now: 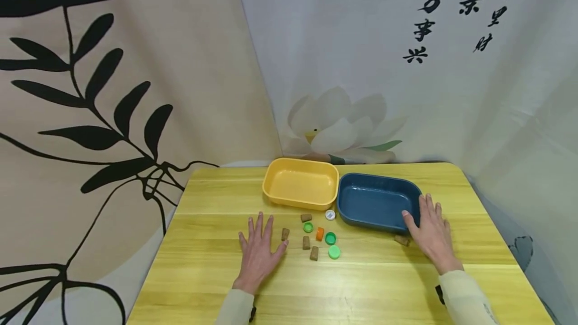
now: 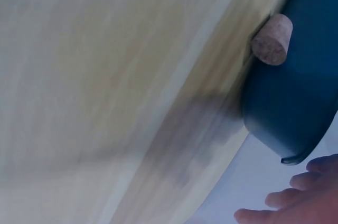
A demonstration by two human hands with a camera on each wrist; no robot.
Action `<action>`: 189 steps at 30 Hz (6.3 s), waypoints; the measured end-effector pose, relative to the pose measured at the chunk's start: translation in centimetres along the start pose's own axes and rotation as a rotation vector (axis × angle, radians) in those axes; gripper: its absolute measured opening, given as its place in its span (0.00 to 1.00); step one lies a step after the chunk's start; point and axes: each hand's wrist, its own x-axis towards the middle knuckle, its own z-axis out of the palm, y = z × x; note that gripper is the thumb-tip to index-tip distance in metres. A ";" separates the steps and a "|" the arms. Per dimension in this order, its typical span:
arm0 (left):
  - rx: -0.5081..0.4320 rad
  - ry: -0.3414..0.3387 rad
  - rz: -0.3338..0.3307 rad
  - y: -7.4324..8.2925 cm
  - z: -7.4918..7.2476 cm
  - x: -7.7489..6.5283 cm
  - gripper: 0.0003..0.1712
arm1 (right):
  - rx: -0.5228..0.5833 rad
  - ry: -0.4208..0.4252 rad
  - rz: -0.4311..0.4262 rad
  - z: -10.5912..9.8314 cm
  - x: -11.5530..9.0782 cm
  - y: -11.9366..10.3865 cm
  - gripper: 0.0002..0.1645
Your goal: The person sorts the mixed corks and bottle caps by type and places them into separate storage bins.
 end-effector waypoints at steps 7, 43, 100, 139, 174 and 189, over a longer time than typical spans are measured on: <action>0.005 -0.097 0.057 0.1 -0.2 1.2 0.46 | -0.007 0.021 0.007 -0.1 -0.4 0.5 0.49; -0.107 0.000 0.366 6.1 -0.5 4.2 0.26 | -0.141 0.016 -0.039 0.9 -0.9 1.4 0.47; -0.034 -0.027 0.333 12.2 1.6 8.1 0.51 | -0.098 -0.005 -0.032 0.7 -0.9 1.2 0.46; 0.094 -0.233 0.538 5.3 2.6 1.0 0.40 | -0.095 -0.011 -0.037 0.9 -0.9 1.3 0.46; -0.076 0.067 0.638 11.5 2.0 4.1 0.18 | -0.082 0.001 -0.029 1.1 -0.8 1.6 0.46; -0.029 0.016 0.594 18.1 2.9 8.7 0.22 | -0.084 -0.001 -0.025 0.9 -0.9 1.9 0.47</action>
